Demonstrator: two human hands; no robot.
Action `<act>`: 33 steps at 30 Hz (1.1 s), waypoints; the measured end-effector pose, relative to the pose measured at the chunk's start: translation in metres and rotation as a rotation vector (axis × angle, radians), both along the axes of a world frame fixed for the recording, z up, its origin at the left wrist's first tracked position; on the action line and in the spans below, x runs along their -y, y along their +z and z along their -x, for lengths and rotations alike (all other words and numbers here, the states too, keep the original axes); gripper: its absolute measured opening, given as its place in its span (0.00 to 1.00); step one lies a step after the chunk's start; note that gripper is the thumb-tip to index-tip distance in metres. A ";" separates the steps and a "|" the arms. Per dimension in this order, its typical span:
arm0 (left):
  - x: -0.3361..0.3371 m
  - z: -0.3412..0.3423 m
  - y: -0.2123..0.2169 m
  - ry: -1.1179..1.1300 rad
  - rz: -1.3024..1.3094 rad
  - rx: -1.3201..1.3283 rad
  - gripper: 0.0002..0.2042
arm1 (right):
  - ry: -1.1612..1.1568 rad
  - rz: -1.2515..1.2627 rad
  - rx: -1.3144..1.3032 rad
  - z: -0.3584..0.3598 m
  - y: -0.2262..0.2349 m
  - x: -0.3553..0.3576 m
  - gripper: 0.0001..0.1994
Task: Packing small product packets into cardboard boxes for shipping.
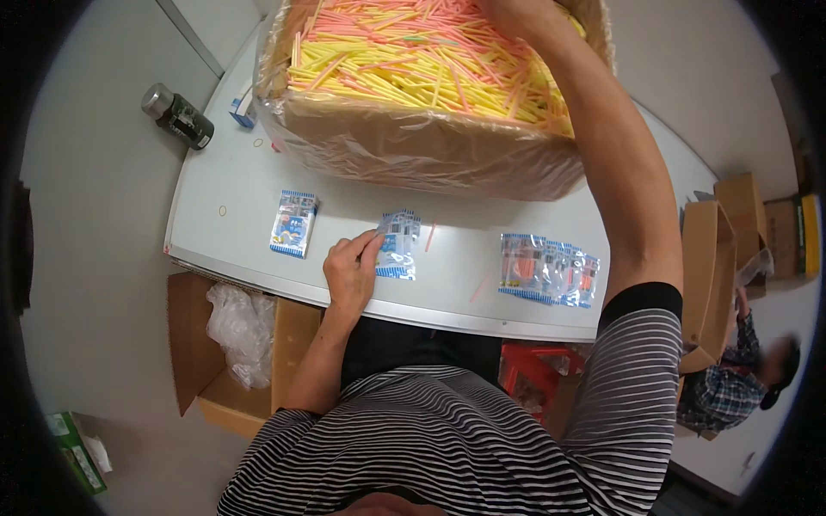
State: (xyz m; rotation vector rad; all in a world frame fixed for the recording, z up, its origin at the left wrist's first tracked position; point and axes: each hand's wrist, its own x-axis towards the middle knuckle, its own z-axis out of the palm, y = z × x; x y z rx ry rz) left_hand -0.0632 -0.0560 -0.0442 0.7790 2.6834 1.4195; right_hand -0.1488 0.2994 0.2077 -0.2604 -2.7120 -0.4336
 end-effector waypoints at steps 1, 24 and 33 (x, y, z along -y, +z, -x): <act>0.002 0.001 -0.002 0.005 0.000 0.004 0.09 | -0.081 -0.082 0.136 0.008 -0.001 -0.004 0.14; 0.020 0.011 0.035 0.025 -0.450 0.356 0.10 | 0.023 0.449 -0.219 -0.035 0.017 -0.007 0.15; 0.001 0.004 0.103 -0.156 -1.149 0.664 0.06 | 0.405 2.112 0.087 -0.186 -0.038 0.085 0.18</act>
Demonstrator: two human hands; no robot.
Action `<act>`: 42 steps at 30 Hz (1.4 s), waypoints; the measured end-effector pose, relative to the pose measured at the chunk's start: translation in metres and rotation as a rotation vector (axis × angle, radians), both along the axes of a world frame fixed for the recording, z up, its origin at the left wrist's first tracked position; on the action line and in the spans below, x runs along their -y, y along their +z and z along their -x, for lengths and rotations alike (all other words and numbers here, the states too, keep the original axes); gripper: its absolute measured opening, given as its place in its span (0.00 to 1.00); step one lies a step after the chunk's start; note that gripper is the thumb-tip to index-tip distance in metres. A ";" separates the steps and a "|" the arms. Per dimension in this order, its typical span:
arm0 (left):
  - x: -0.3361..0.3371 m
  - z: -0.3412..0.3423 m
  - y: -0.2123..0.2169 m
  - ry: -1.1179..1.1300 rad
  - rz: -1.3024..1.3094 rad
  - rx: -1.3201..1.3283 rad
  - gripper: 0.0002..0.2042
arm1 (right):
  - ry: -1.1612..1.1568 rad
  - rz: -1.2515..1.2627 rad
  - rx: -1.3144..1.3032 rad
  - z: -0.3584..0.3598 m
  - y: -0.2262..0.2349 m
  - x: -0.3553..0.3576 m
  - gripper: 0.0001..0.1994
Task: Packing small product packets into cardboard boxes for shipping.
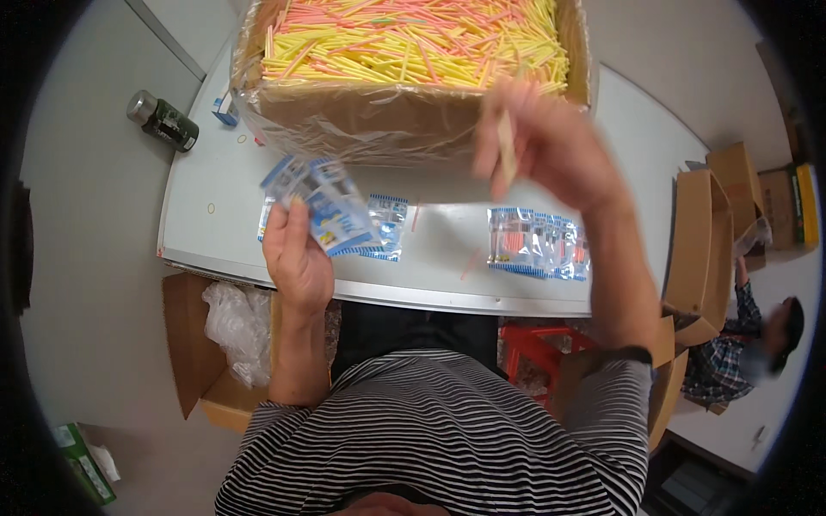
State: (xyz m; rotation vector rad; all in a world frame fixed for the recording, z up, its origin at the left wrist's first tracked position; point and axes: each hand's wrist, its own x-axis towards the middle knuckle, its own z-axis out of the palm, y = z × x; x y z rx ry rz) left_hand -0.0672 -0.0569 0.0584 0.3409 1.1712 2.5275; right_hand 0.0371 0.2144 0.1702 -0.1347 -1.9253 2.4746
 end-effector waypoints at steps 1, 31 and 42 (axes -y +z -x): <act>-0.002 0.002 0.001 -0.102 0.005 -0.032 0.06 | -0.072 0.092 0.117 -0.011 -0.024 0.028 0.17; -0.017 -0.012 -0.064 -0.267 0.490 0.055 0.11 | -0.591 0.188 -0.043 -0.039 -0.201 0.058 0.12; 0.001 0.024 -0.058 0.235 1.292 -1.185 0.07 | -0.565 0.060 -0.118 -0.035 -0.193 0.072 0.11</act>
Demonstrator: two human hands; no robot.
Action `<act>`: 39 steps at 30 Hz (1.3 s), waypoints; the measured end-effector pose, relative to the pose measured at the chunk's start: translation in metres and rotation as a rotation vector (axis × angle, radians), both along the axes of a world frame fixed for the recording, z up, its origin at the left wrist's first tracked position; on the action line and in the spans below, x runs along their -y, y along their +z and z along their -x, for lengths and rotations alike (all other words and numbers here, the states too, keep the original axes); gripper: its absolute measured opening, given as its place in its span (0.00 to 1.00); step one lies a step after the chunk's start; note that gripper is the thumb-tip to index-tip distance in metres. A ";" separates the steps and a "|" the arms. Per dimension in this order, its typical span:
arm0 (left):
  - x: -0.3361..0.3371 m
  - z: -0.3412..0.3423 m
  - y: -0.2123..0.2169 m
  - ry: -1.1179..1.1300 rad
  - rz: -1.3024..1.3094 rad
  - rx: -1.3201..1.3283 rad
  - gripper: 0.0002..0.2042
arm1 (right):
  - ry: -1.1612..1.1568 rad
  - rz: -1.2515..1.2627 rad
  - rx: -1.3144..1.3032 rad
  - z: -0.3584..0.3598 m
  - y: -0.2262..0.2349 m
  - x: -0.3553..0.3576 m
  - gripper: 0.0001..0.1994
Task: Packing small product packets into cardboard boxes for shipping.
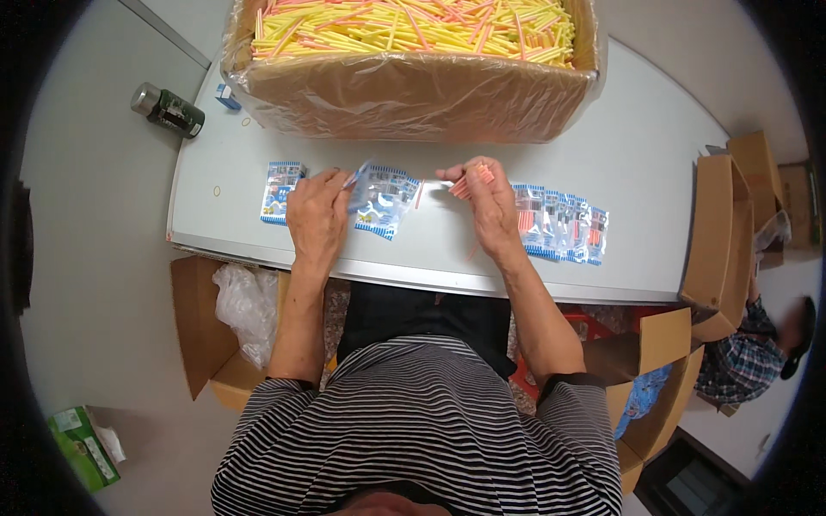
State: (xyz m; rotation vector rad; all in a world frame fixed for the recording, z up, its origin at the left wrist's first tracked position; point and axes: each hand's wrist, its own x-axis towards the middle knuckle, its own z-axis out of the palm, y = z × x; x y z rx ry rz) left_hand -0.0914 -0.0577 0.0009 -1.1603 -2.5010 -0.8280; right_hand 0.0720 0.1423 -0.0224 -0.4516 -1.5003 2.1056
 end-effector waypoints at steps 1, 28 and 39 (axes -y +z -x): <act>0.003 0.002 -0.006 -0.005 -0.171 0.033 0.06 | -0.002 0.034 -0.016 0.002 0.004 0.002 0.11; -0.016 -0.058 0.014 -0.427 -0.272 1.196 0.09 | 0.145 -0.038 -0.257 0.001 0.061 0.022 0.10; -0.031 -0.084 0.000 -0.331 -0.644 1.347 0.12 | 0.126 0.164 -0.009 -0.003 0.049 0.020 0.15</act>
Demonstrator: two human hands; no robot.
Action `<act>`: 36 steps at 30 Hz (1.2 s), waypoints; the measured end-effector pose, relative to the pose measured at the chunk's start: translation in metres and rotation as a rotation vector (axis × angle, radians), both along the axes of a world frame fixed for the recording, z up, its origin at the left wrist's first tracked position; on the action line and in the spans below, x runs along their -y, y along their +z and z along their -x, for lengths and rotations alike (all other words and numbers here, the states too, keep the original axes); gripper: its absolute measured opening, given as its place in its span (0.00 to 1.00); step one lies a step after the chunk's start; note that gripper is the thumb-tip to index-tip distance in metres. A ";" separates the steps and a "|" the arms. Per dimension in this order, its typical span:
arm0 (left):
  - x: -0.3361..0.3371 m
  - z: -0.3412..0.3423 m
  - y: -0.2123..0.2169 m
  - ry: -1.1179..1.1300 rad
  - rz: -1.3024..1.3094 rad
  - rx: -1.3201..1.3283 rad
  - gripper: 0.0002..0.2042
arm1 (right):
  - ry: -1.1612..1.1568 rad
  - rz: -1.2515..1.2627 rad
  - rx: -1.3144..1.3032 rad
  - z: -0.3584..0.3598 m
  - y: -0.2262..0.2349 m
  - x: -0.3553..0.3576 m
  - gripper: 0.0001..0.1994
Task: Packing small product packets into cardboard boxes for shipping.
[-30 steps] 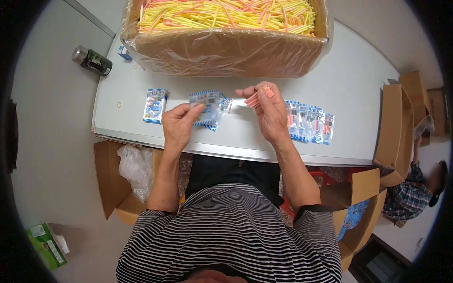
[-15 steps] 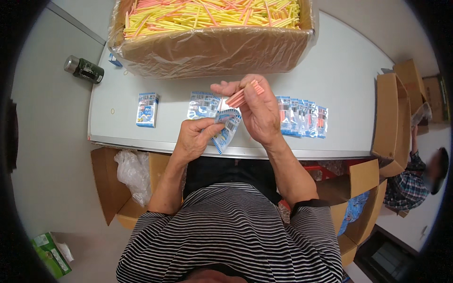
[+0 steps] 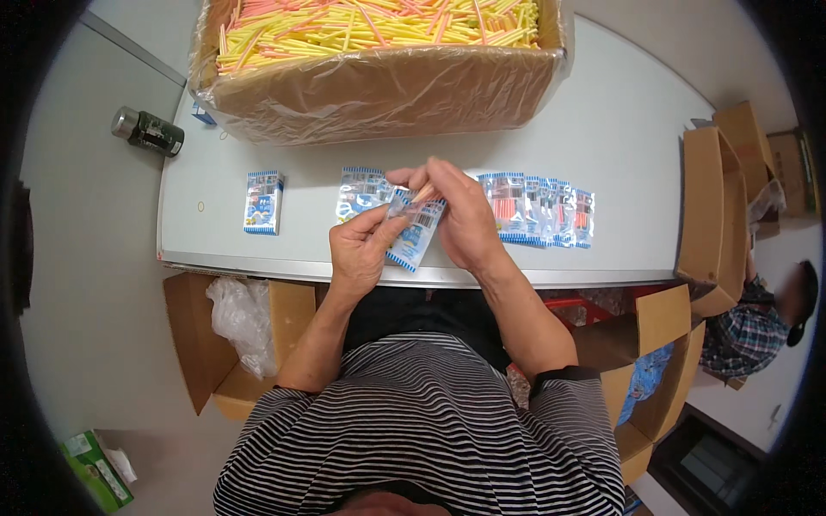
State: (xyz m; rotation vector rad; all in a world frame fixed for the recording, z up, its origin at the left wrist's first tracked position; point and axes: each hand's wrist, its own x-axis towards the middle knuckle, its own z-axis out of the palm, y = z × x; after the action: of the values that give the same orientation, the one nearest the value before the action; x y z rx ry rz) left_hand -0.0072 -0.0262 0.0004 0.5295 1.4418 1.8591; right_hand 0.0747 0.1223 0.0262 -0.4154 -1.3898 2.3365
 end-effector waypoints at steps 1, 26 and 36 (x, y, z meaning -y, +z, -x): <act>-0.001 -0.002 -0.002 -0.006 -0.020 0.023 0.13 | 0.009 0.070 0.004 -0.001 -0.003 -0.001 0.18; 0.015 0.052 -0.022 0.226 0.864 -0.900 0.17 | -0.126 -1.323 0.894 -0.066 -0.003 -0.080 0.23; 0.030 0.051 -0.045 0.398 0.689 -0.900 0.12 | -0.594 -1.665 0.247 -0.002 0.135 -0.100 0.08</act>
State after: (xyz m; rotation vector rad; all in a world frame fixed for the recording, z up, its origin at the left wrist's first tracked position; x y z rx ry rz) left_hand -0.0586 -0.0565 -0.0448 0.8024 2.7946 1.2426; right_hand 0.0768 0.2226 0.1608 -0.4322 -2.2820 0.2453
